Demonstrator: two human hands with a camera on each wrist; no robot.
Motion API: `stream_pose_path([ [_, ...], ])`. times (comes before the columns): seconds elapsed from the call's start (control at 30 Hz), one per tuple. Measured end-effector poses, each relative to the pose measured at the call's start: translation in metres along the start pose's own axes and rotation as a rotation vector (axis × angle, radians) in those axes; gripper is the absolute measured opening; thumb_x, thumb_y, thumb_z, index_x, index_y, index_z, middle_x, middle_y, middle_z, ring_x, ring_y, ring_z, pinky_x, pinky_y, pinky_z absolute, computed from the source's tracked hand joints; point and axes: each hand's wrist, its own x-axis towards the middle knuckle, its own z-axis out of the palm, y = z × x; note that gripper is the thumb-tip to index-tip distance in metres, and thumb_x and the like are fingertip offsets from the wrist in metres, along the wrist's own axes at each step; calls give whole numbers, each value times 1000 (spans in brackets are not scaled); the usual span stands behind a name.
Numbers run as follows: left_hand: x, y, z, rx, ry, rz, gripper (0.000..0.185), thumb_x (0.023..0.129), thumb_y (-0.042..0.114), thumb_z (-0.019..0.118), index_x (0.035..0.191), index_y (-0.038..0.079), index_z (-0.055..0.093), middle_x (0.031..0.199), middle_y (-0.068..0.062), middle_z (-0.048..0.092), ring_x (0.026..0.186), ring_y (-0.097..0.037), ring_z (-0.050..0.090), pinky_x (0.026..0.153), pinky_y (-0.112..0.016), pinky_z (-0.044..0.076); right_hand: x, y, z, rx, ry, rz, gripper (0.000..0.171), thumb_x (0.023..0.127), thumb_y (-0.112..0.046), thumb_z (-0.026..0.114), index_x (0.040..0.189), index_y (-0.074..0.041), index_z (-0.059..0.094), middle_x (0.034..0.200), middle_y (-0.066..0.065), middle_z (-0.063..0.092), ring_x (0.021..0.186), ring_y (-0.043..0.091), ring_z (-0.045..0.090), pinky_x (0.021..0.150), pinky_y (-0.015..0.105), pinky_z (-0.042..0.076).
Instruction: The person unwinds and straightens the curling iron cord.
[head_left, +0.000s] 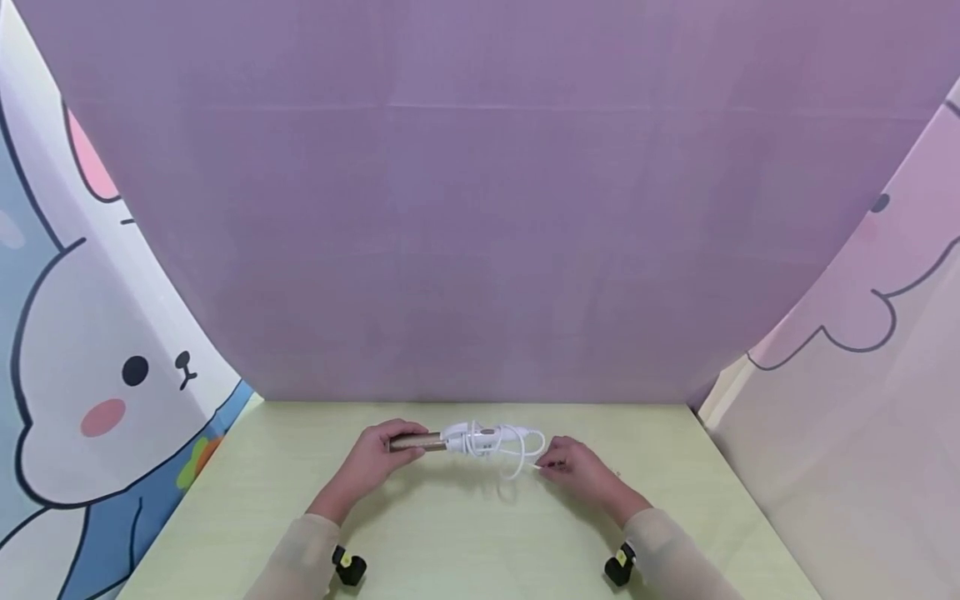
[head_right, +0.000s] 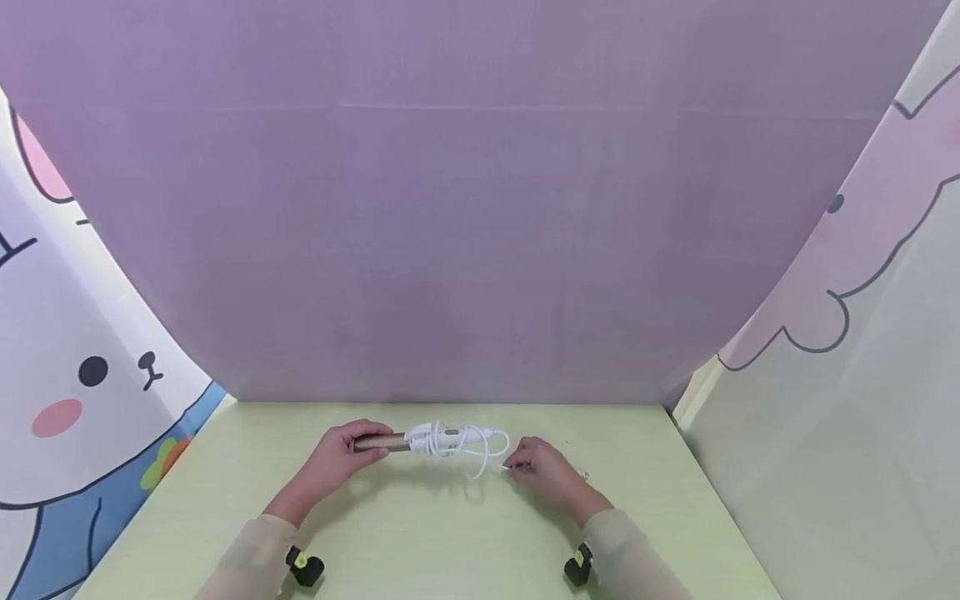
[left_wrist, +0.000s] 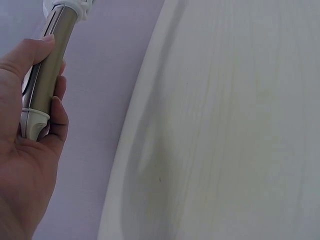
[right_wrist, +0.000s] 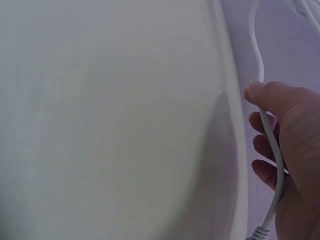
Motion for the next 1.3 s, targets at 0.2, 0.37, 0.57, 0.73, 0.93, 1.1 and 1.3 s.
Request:
stream_pose_path([
  [0.2, 0, -2, 0, -21, 12, -14, 28, 98, 16, 88, 125, 15, 81, 121, -13, 76, 98, -27, 69, 76, -28, 59, -11, -8, 10, -38, -32, -1, 13, 100, -13, 83, 110, -21, 88, 103, -14, 67, 95, 6, 57, 81, 27, 54],
  [0.37, 2, -6, -1, -21, 35, -29, 28, 97, 16, 89, 124, 15, 82, 123, -20, 75, 95, -30, 68, 74, -28, 57, -14, -13, 13, -17, -18, -20, 15, 99, -9, 84, 110, -19, 88, 99, -12, 64, 93, 7, 57, 80, 26, 54],
  [0.57, 3, -7, 0, -11, 33, -28, 32, 97, 16, 89, 127, 9, 80, 121, -14, 75, 96, -34, 68, 75, -27, 57, -16, -16, 13, 2, -30, 20, 17, 98, -10, 85, 112, -19, 87, 100, -13, 65, 94, 7, 59, 83, 27, 56],
  [0.73, 2, -6, 0, -15, 29, -39, 33, 97, 16, 89, 127, 7, 80, 121, -12, 76, 98, -34, 69, 76, -27, 58, -16, -18, 13, 35, -13, 34, 21, 98, -17, 86, 118, -18, 84, 113, -10, 70, 105, 12, 63, 93, 32, 58],
  [0.93, 2, -6, 0, -23, 27, -35, 33, 97, 15, 89, 127, 8, 80, 123, -17, 75, 99, -35, 69, 76, -28, 58, -14, -23, 17, 113, 52, -9, 23, 98, -23, 87, 118, -16, 81, 117, -7, 73, 108, 14, 68, 97, 35, 59],
  [1.1, 1, -5, 1, -18, 24, -45, 30, 96, 16, 89, 125, 13, 81, 125, -17, 75, 101, -34, 68, 76, -28, 58, -10, -29, 25, 214, 171, -18, 17, 96, -14, 89, 111, -15, 82, 112, -5, 74, 105, 14, 69, 96, 32, 59],
  [1.3, 1, -4, 0, -4, 33, -54, 29, 97, 17, 89, 124, 17, 81, 124, -14, 76, 97, -30, 67, 74, -29, 57, -7, -43, 33, 388, 179, 69, 12, 98, -9, 84, 108, -3, 80, 118, 12, 77, 109, 20, 70, 99, 35, 57],
])
